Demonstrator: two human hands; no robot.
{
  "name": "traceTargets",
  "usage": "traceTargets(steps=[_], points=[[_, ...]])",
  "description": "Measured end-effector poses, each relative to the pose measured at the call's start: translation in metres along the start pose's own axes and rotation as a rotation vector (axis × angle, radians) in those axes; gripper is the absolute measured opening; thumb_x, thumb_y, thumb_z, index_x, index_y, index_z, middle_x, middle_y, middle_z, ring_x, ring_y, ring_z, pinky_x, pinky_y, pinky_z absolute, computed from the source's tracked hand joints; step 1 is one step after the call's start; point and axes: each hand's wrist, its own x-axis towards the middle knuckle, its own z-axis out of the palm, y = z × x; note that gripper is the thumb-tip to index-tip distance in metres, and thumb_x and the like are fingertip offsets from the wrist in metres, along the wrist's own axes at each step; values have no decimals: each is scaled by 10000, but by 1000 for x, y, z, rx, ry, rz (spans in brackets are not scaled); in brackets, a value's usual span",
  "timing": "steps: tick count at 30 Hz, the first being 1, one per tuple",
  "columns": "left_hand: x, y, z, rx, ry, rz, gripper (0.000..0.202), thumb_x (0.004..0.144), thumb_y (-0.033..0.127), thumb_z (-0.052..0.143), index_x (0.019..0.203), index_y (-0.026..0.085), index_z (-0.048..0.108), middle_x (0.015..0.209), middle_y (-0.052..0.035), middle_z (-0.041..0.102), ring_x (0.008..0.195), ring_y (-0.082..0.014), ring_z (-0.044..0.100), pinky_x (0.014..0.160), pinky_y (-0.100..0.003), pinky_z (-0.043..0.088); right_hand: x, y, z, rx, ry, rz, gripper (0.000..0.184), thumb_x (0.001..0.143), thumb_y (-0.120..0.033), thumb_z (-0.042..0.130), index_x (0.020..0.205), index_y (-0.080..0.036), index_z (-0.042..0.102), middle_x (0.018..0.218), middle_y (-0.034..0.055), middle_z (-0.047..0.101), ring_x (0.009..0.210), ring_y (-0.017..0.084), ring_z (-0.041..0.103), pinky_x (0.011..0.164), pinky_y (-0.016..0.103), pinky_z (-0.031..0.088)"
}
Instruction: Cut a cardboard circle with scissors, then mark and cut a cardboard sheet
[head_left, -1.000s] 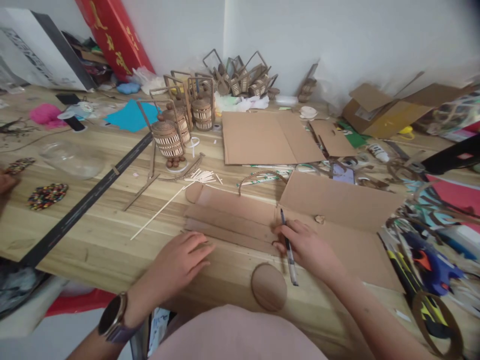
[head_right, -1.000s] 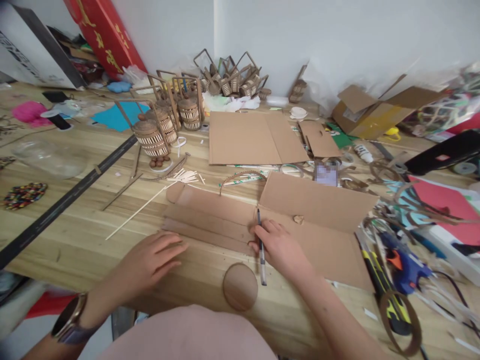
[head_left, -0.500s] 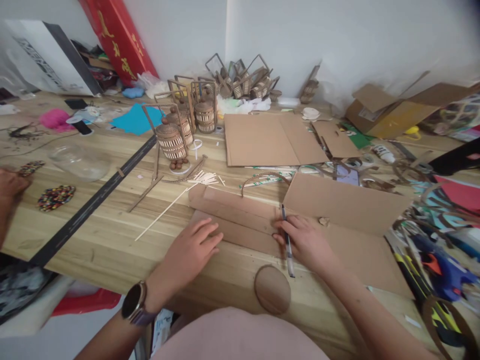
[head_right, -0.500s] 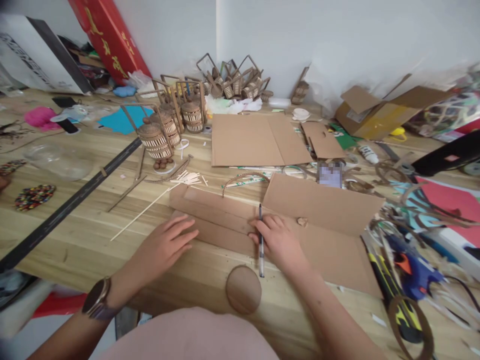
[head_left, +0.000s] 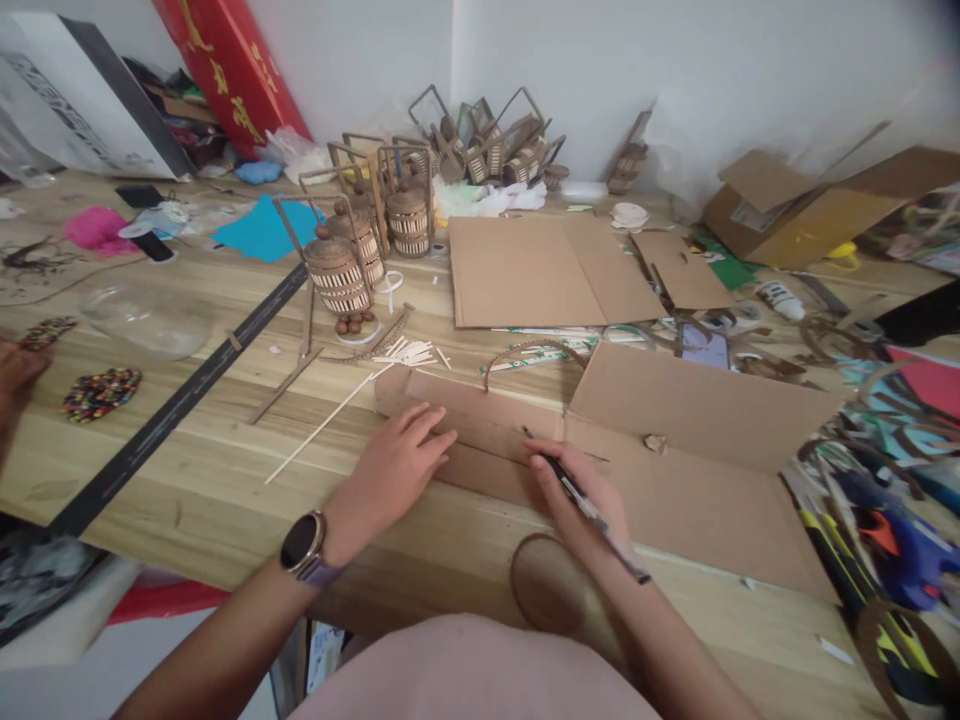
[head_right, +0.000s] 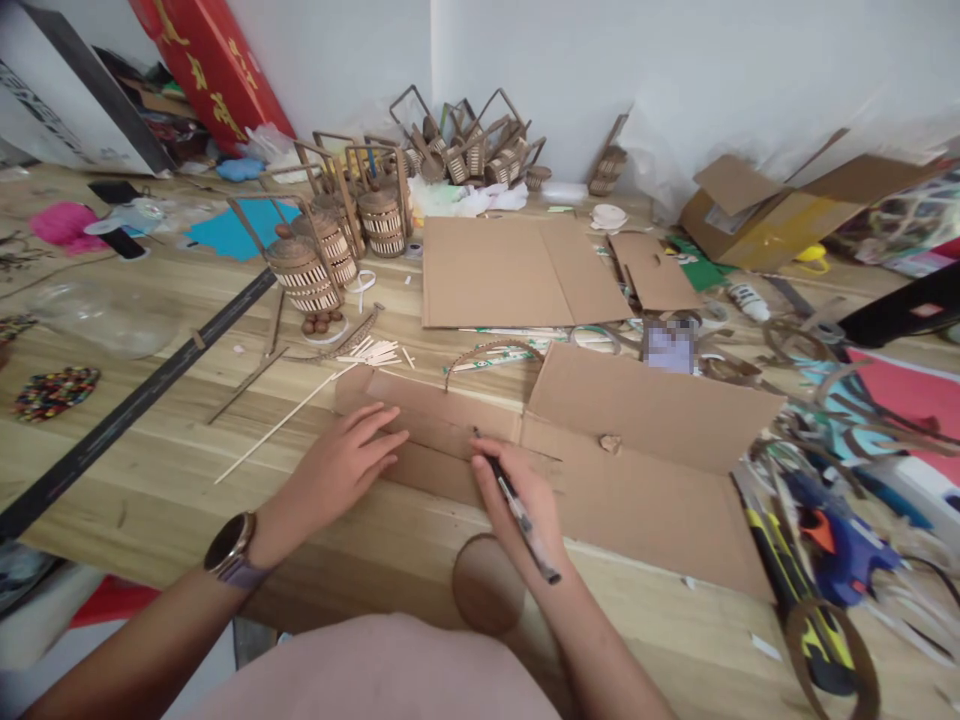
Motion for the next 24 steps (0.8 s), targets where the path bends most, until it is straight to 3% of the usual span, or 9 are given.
traceTargets(steps=[5,7,10,12,18,24], points=[[24,-9,1,-14,-106,47,367,946,144,617,1313,148,633,1438,-165,559,1373,-369,438,1098,-555,432,4,30,8,-72,-14,-79,203,940,-309,580,1059,-230,723,1012,116,762,977,314,687,871,472,537],[30,-10,3,-45,-154,65,388,927,142,650,1314,163,628,1332,-136,622,1290,-323,507,1070,-496,458,0,32,12,-82,-20,-100,191,949,-286,569,1057,-235,718,1017,114,753,958,305,680,845,466,538],[30,-9,1,-75,-196,77,371,899,147,693,1267,182,657,1125,-88,670,1073,-263,597,943,-414,521,-8,29,14,-80,-40,-126,190,963,-244,553,1072,-239,709,1013,99,743,969,282,667,847,439,535],[27,-9,-3,-91,-215,78,363,882,157,716,1242,182,673,1092,-84,658,1024,-258,595,903,-404,524,-11,26,12,-72,-56,-142,191,964,-234,557,1083,-238,706,1006,95,740,993,278,661,865,431,533],[19,-10,-9,-147,-256,78,349,884,190,728,1231,190,686,1049,-67,630,1021,-232,574,903,-363,515,-14,20,7,-64,-97,-142,198,962,-226,553,1083,-238,710,1005,101,739,994,280,658,859,432,536],[17,-14,-4,-187,-266,122,341,906,184,698,1245,220,704,1078,-81,608,1058,-247,548,931,-395,505,-16,12,2,-55,-131,-96,200,943,-221,570,1079,-260,711,1041,97,737,1022,286,660,875,450,530]])
